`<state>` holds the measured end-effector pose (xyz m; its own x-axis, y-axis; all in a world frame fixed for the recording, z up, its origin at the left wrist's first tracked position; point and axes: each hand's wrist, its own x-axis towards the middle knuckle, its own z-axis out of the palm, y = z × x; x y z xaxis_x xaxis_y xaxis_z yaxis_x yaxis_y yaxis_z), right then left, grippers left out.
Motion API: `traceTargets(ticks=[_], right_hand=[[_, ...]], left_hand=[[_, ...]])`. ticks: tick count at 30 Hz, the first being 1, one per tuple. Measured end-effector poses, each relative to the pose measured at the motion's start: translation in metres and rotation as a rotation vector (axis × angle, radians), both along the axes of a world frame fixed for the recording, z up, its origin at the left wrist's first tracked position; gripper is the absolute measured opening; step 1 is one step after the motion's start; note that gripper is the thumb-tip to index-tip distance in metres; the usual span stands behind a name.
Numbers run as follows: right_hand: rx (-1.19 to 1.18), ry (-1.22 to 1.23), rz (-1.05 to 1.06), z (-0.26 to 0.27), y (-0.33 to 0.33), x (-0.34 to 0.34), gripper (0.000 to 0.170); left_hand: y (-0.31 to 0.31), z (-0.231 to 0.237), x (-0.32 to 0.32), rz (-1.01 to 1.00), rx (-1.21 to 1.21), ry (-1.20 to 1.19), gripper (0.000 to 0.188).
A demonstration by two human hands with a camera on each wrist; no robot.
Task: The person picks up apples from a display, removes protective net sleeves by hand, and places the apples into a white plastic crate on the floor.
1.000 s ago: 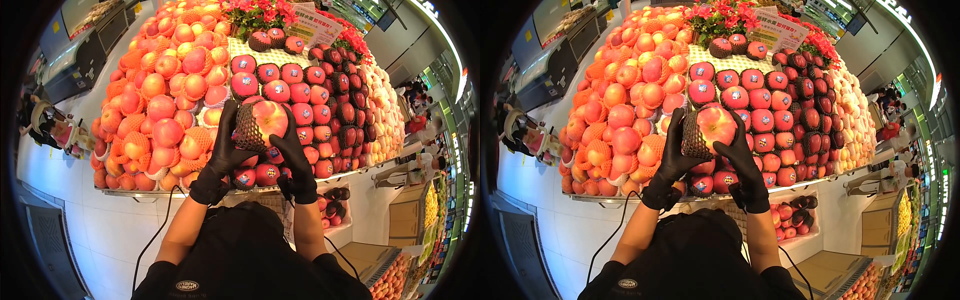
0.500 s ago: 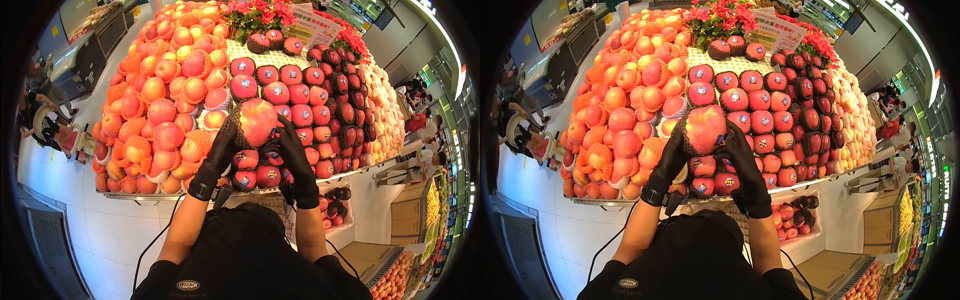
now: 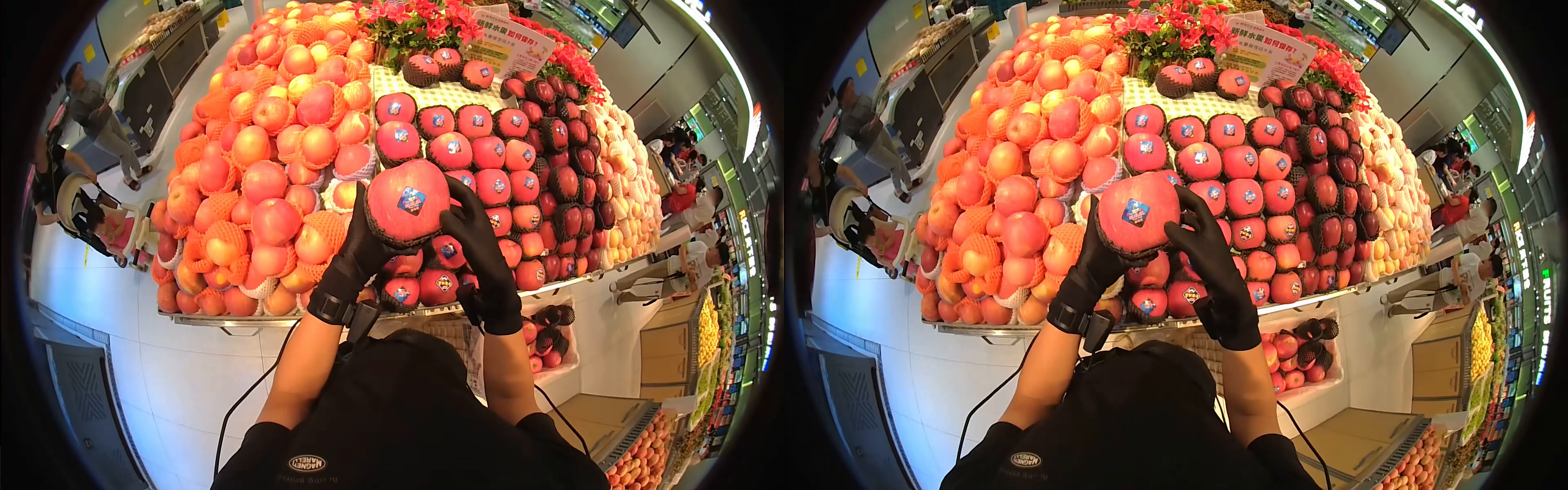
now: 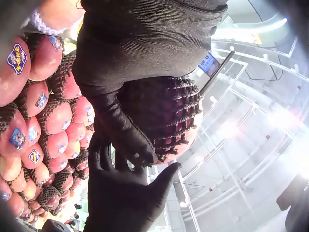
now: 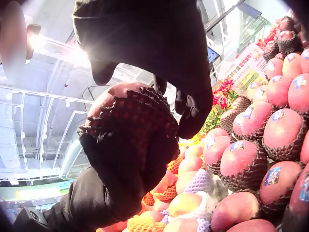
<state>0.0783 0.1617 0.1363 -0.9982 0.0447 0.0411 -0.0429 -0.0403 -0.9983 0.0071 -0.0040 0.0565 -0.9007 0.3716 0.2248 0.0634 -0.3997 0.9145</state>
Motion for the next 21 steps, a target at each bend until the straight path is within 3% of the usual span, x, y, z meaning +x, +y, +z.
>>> traceTargets(ticks=[4,8,10,12,15,16,18,21], right_hand=[[0.051,-0.009,0.03,-0.004,-0.002,-0.003,0.073],[-0.062,0.07,0.082,0.005,-0.011,0.005,0.08],[-0.03,0.04,0.095,-0.005,-0.007,0.002,0.079],[0.003,0.012,0.107,-0.021,0.003,-0.004,0.078],[0.003,-0.016,0.047,-0.014,-0.006,0.005,0.072],[-0.032,-0.017,-0.026,0.018,-0.036,0.03,0.068],[-0.148,-0.021,-0.063,0.03,-0.047,0.043,0.065],[-0.287,-0.042,0.001,0.002,-0.026,0.037,0.065]], left_hand=[[-0.005,0.017,0.009,-0.267,0.357,-0.306,0.082],[-0.007,0.012,0.009,-0.407,0.467,-0.274,0.081],[-0.007,0.004,0.003,-0.486,0.541,-0.417,0.069],[-0.005,0.001,-0.005,-0.515,0.55,-0.762,0.079],[-0.001,0.0,-0.002,-0.353,0.407,-0.631,0.079],[-0.002,-0.003,-0.003,-0.379,0.36,-0.623,0.078],[-0.006,-0.007,-0.006,-0.432,0.266,-0.607,0.077],[-0.005,0.006,0.004,-0.331,0.217,-0.615,0.077]])
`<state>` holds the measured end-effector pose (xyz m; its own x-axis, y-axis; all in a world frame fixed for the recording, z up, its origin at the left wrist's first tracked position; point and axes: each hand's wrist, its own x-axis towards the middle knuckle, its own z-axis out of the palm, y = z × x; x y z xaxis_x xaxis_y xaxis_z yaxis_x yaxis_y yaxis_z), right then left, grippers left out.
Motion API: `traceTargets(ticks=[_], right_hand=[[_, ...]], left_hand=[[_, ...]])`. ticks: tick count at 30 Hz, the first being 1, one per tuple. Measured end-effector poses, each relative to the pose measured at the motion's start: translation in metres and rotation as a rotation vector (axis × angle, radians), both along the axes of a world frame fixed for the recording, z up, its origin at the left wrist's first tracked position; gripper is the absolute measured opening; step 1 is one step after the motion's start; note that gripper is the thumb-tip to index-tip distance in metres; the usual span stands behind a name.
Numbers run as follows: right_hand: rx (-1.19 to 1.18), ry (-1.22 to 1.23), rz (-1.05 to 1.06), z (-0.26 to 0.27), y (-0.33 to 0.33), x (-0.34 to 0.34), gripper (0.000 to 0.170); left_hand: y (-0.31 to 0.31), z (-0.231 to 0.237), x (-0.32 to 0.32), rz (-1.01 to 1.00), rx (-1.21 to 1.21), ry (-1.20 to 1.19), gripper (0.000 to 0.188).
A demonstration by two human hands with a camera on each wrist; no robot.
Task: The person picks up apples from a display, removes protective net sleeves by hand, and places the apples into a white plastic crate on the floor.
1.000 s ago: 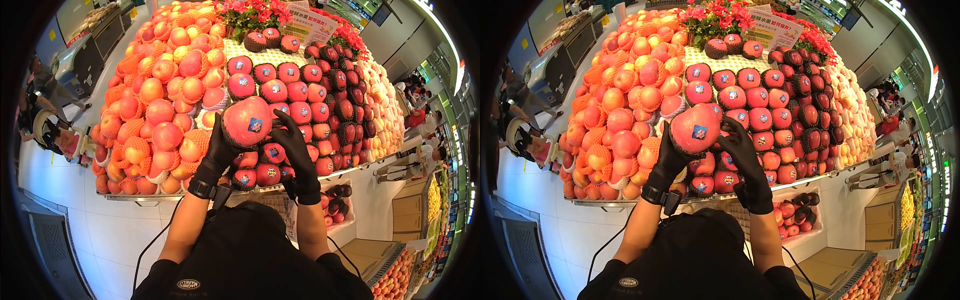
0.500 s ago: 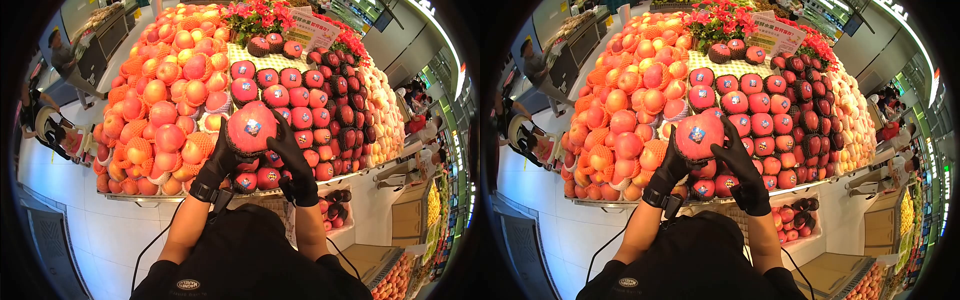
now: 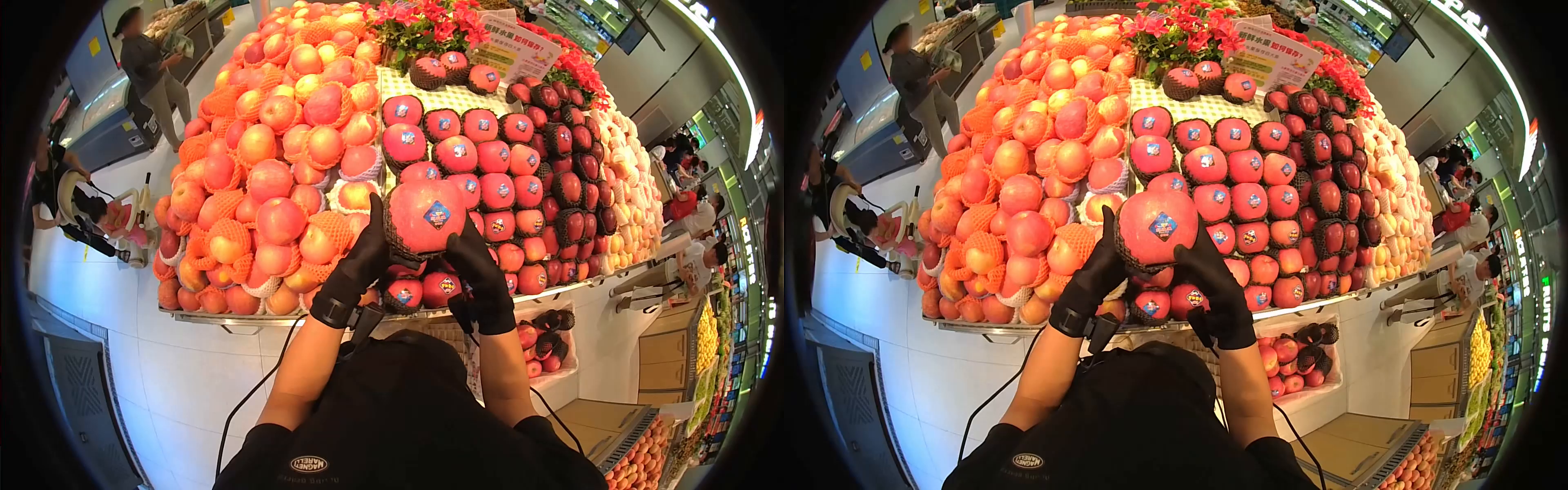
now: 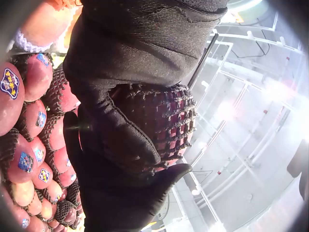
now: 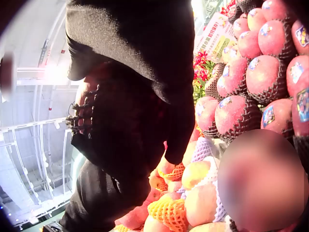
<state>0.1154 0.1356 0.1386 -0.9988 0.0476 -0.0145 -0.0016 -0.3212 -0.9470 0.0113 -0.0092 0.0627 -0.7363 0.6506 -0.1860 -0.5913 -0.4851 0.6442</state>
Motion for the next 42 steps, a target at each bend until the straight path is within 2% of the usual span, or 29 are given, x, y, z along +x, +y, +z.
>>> traceTargets(ticks=[3,6,8,10,13,15,17,19,21,22,23,25,26,27,28,29,30,33,35,36,39,42], right_hand=[[0.003,-0.029,0.0,-0.013,0.007,-0.01,0.067],[-0.133,-0.015,0.021,-0.022,0.01,-0.02,0.072],[-0.221,-0.006,0.012,-0.033,0.013,-0.026,0.07],[-0.287,-0.016,-0.012,-0.047,0.018,-0.032,0.068],[-0.381,-0.065,-0.06,-0.071,0.029,-0.038,0.064],[-0.399,-0.086,-0.099,-0.072,0.028,-0.035,0.062],[-0.08,0.081,-0.143,-0.076,0.028,-0.035,0.056],[-0.021,0.143,-0.198,-0.08,0.031,-0.038,0.054],[-0.224,0.105,-0.264,-0.08,0.036,-0.049,0.055],[-0.231,0.096,-0.317,-0.054,0.029,-0.045,0.061],[-0.087,0.137,-0.38,-0.04,0.025,-0.045,0.064],[0.208,0.211,-0.5,-0.027,0.018,-0.049,0.072],[0.307,0.23,-0.524,-0.027,0.016,-0.052,0.085],[0.453,0.293,-0.549,-0.029,0.011,-0.053,0.087],[0.6,0.359,-0.571,-0.031,0.005,-0.053,0.089],[0.747,0.424,-0.593,-0.033,-0.003,-0.053,0.091],[0.764,0.41,-0.583,-0.029,-0.011,-0.05,0.096],[0.897,0.477,-0.42,-0.024,-0.013,-0.041,0.09],[0.805,0.462,-0.396,-0.021,-0.012,-0.037,0.087],[0.758,0.451,-0.383,-0.021,-0.011,-0.035,0.085],[0.747,0.43,-0.402,-0.026,-0.004,-0.031,0.081],[0.656,0.348,-0.431,-0.03,-0.006,-0.028,0.063]], left_hand=[[-0.004,0.017,0.008,0.004,-0.027,-0.009,0.067],[0.001,0.015,0.01,0.037,-0.049,0.032,0.077],[0.005,-0.02,0.005,0.107,-0.232,0.516,0.066],[-0.004,-0.018,0.005,0.249,-0.501,1.137,0.056],[-0.007,0.008,0.008,-0.033,0.101,0.109,0.054],[-0.015,0.019,0.003,-0.052,-0.061,0.153,0.051],[-0.021,0.017,-0.002,-0.005,-0.203,0.197,0.047],[-0.021,0.006,-0.007,0.11,-0.323,0.243,0.044],[-0.017,0.004,-0.004,0.306,-0.26,0.331,0.036],[-0.015,0.009,-0.002,0.369,-0.224,0.398,0.035],[-0.012,0.013,0.001,0.431,-0.188,0.462,0.034],[-0.004,0.022,0.007,0.357,-0.157,0.587,0.045],[0.004,0.021,0.009,0.296,-0.126,0.598,0.051],[0.011,0.021,0.011,0.235,-0.094,0.612,0.057],[0.016,0.025,0.015,0.239,-0.076,0.605,0.071],[0.017,0.024,0.014,0.251,-0.053,0.584,0.073],[0.02,0.021,0.012,0.262,-0.029,0.564,0.075],[0.024,0.011,0.011,0.286,0.066,0.443,0.074],[0.021,0.012,0.013,0.297,0.136,0.39,0.073],[0.02,0.009,0.01,0.33,0.075,0.473,0.072],[0.015,0.001,0.012,0.289,0.054,0.379,0.071],[0.014,0.002,0.015,0.311,0.124,0.36,0.069]])
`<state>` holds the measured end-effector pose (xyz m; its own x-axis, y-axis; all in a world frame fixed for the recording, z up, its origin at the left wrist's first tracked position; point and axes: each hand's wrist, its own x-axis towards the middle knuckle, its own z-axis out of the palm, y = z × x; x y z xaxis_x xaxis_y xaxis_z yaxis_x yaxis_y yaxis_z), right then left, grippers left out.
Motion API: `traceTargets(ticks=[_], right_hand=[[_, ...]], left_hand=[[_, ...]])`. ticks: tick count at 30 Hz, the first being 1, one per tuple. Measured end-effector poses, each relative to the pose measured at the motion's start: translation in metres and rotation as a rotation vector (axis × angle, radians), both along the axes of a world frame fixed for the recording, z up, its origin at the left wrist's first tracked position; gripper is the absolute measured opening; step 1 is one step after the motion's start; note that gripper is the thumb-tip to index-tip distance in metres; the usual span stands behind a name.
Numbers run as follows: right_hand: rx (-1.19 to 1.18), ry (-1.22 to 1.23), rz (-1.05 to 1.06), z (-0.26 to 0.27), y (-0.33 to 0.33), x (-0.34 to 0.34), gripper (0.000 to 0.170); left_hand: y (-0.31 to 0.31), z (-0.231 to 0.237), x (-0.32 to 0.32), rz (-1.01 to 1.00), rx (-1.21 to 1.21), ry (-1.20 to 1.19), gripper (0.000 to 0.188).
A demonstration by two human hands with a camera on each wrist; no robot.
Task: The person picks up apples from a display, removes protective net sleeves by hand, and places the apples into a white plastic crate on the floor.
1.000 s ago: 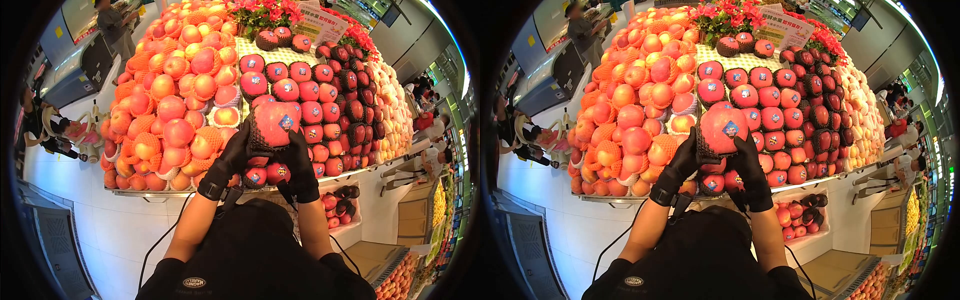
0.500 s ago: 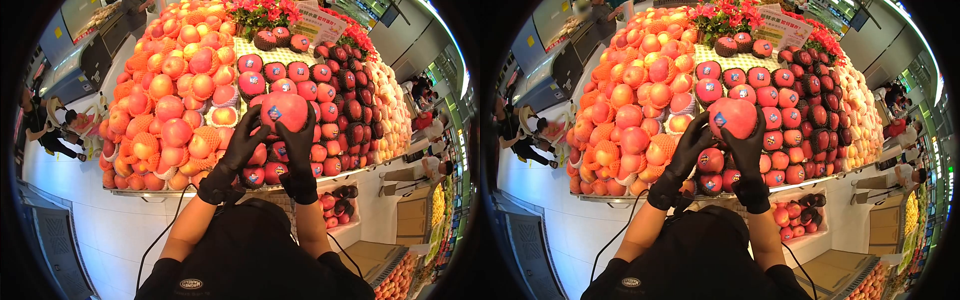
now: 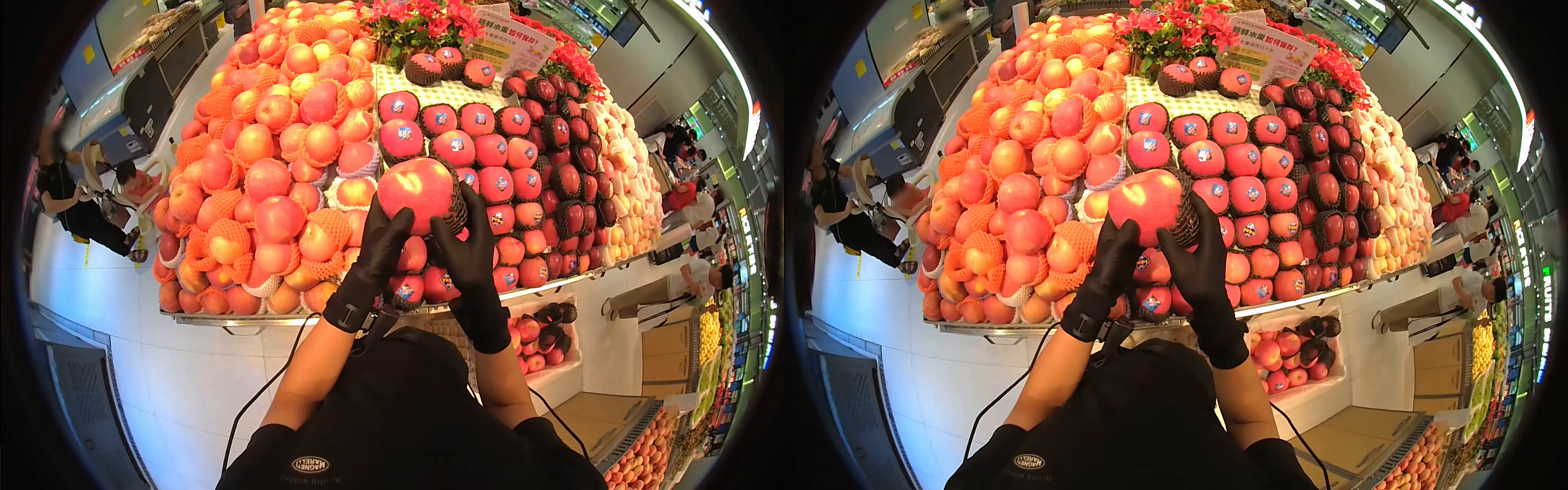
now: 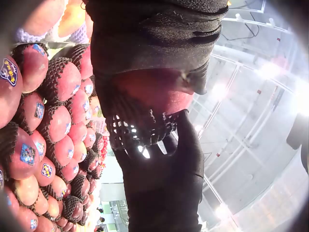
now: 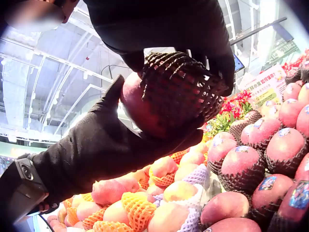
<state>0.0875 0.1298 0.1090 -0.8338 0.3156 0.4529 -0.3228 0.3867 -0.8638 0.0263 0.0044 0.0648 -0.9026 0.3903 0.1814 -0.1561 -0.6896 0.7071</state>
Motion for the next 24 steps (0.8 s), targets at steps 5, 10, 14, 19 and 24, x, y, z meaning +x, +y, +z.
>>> traceTargets(ticks=[5,10,14,19,24], right_hand=[[-0.083,-0.086,-0.091,0.005,-0.003,-0.003,0.041],[-0.141,-0.157,-0.063,0.003,0.004,0.001,0.027],[-0.173,-0.063,-0.033,-0.015,0.015,-0.002,0.024],[-0.094,0.002,-0.43,0.008,0.042,0.001,0.022],[-0.084,-0.011,-0.518,0.025,0.085,0.012,0.023]], left_hand=[[-0.005,-0.014,-0.007,-0.175,0.129,-0.174,0.077],[-0.017,-0.007,0.0,-0.406,0.266,-0.307,0.087],[-0.027,0.011,0.005,-0.113,-0.527,0.241,0.089],[-0.019,0.007,0.003,-0.357,-0.019,-0.237,0.099],[-0.015,-0.005,-0.003,-0.688,0.692,-0.675,0.1]])
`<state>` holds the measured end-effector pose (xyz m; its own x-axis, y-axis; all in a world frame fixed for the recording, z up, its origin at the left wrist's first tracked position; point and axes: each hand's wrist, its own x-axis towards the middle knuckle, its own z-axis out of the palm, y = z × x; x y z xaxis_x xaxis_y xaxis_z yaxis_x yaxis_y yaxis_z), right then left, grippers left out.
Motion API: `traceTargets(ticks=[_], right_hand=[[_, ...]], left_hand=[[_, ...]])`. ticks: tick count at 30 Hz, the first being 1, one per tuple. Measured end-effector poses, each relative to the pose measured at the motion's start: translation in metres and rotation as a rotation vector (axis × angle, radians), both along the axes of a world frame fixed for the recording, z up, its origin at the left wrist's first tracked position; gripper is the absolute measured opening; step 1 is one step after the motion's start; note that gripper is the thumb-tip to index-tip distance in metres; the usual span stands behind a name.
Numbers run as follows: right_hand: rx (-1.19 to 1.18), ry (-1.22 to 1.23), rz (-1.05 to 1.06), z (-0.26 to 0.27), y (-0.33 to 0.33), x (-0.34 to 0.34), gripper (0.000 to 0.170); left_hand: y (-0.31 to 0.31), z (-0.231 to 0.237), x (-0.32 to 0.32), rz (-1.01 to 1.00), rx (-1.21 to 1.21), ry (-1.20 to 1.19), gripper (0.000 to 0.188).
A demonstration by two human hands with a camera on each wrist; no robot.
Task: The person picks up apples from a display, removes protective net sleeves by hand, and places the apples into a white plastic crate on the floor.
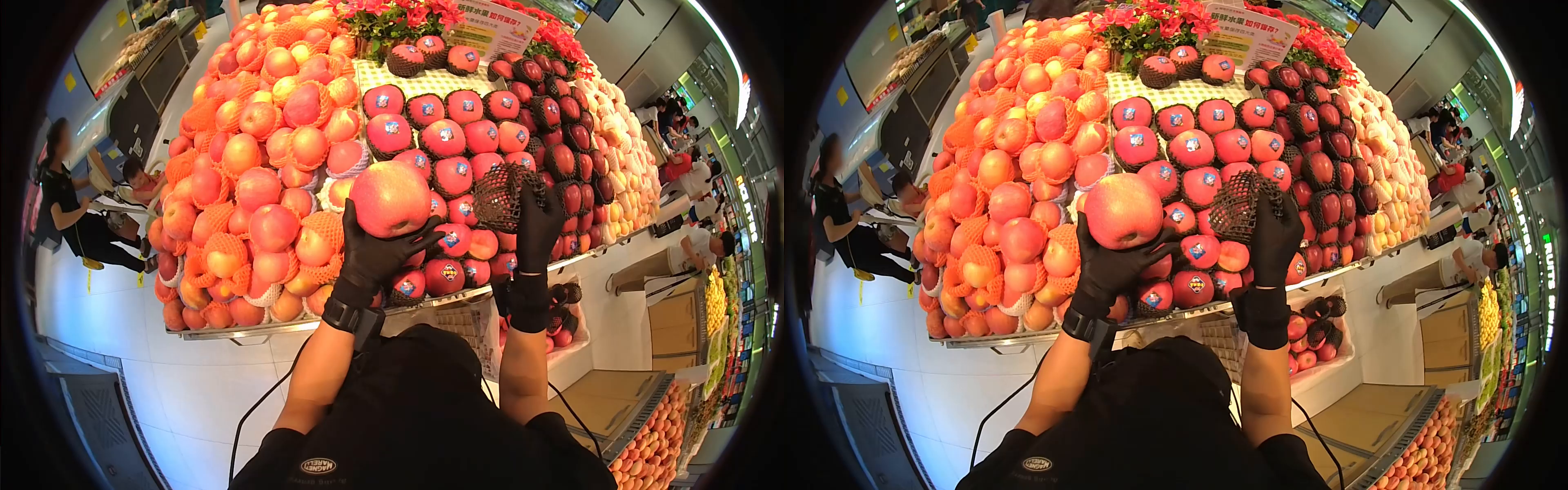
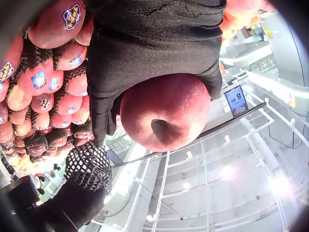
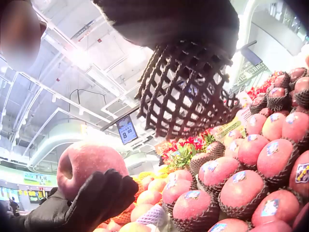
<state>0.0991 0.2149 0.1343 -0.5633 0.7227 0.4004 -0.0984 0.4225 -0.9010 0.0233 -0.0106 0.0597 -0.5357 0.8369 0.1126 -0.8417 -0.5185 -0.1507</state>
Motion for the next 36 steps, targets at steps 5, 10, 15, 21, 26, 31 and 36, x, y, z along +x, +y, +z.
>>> traceTargets(ticks=[5,10,15,21,26,31,36], right_hand=[[-0.094,-0.105,0.269,-0.004,-0.007,0.004,0.024],[-0.151,-0.195,0.304,-0.012,0.004,0.015,0.022],[-0.271,-0.247,0.432,-0.043,0.021,0.02,0.024],[-0.537,-0.109,0.628,-0.046,0.02,0.021,0.031],[-0.628,0.002,0.775,-0.068,0.033,0.027,0.036],[-0.814,0.065,0.767,-0.079,0.047,0.038,0.04],[-1.278,0.083,0.77,-0.079,0.056,0.054,0.052]], left_hand=[[0.018,-0.01,-0.004,0.581,-0.914,0.943,0.08],[0.027,0.012,-0.001,0.402,-0.645,0.559,0.083],[0.044,-0.031,-0.009,0.328,-0.472,0.368,0.085],[0.064,0.005,0.02,0.837,-0.916,1.062,0.103],[0.081,0.017,0.033,0.947,-1.008,1.473,0.119],[0.09,0.034,0.04,0.797,-0.989,1.57,0.118],[0.098,0.051,0.052,0.546,-0.934,1.575,0.1]])
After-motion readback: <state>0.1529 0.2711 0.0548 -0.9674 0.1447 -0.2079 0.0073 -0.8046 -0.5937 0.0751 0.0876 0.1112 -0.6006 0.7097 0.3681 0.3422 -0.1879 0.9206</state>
